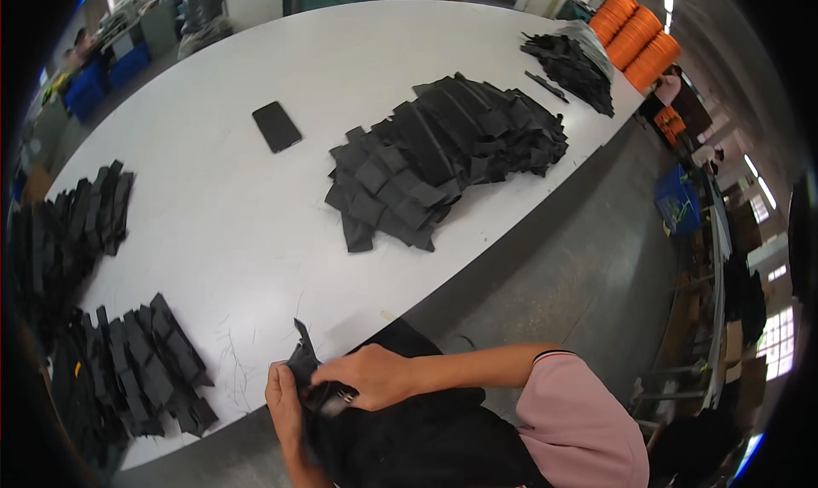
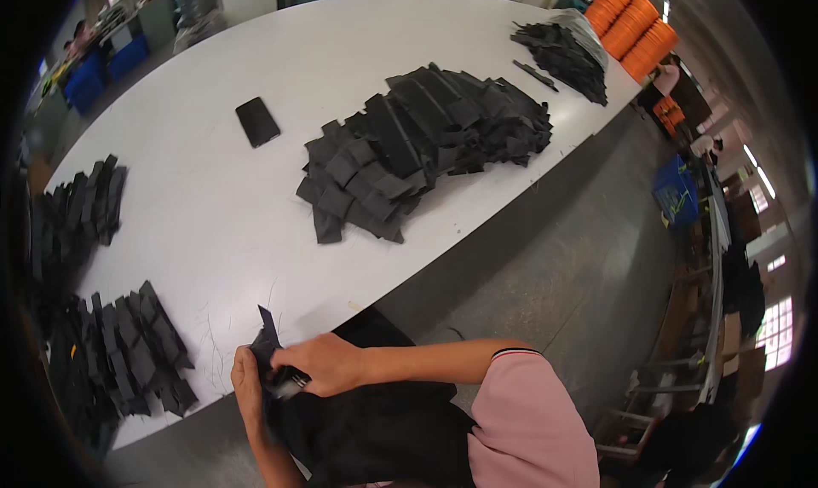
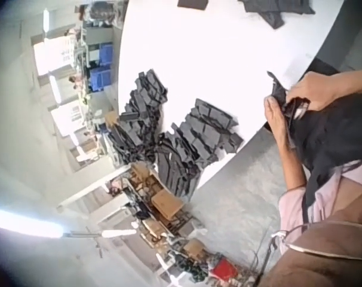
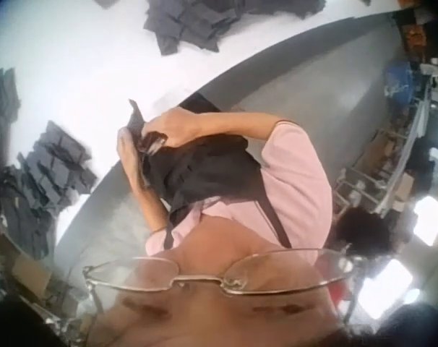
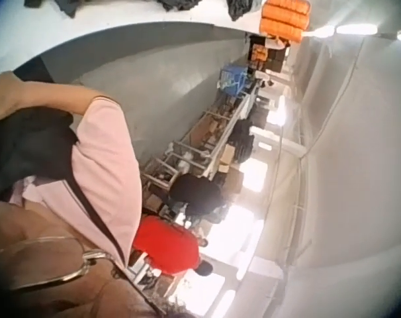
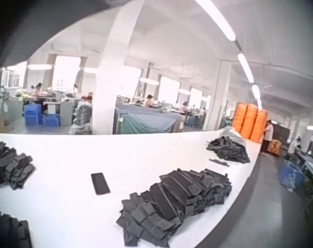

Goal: Use a small pair of snips to trim excess threads from black fabric components.

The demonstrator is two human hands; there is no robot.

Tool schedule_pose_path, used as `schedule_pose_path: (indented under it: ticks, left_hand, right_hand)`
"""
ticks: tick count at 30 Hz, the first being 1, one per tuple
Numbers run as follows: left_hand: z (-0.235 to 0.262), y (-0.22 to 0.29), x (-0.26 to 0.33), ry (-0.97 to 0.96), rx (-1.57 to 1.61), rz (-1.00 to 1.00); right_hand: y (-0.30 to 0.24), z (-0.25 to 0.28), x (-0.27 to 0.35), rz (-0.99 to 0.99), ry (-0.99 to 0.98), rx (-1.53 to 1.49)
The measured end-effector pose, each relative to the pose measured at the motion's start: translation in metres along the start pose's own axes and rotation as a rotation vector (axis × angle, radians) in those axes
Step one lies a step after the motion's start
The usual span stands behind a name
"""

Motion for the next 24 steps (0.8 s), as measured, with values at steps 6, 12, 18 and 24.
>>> schedule_pose_path:
  ticks: [6,12,18,24]
  left_hand:
    - [-0.03,0.02,-0.008,0.157,0.105,0.024]
    - [-0.021,0.009,-0.02,0.093,0.264,0.054]
    - [-0.016,0.002,-0.006,0.078,0.202,0.085]
    - [-0.018,-0.005,0.0,0.032,0.213,0.147]
  right_hand:
    - [0.033,0.024,0.008,-0.105,0.244,0.003]
    - [0.058,0.029,-0.002,-0.227,0.222,-0.197]
    - [0.06,0.008,-0.011,-0.246,0.147,-0.252]
    - [0.059,0.004,-0.009,-0.232,0.185,-0.22]
Point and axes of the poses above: each hand's wrist, its own x-axis away from the middle knuckle, its own z-axis out of the back of the hand, y = z × x, the point moved 9 cm from there along -x, towards the middle knuckle, and after that the axes turned 8 degrees about -y, right-handed, at the moved point
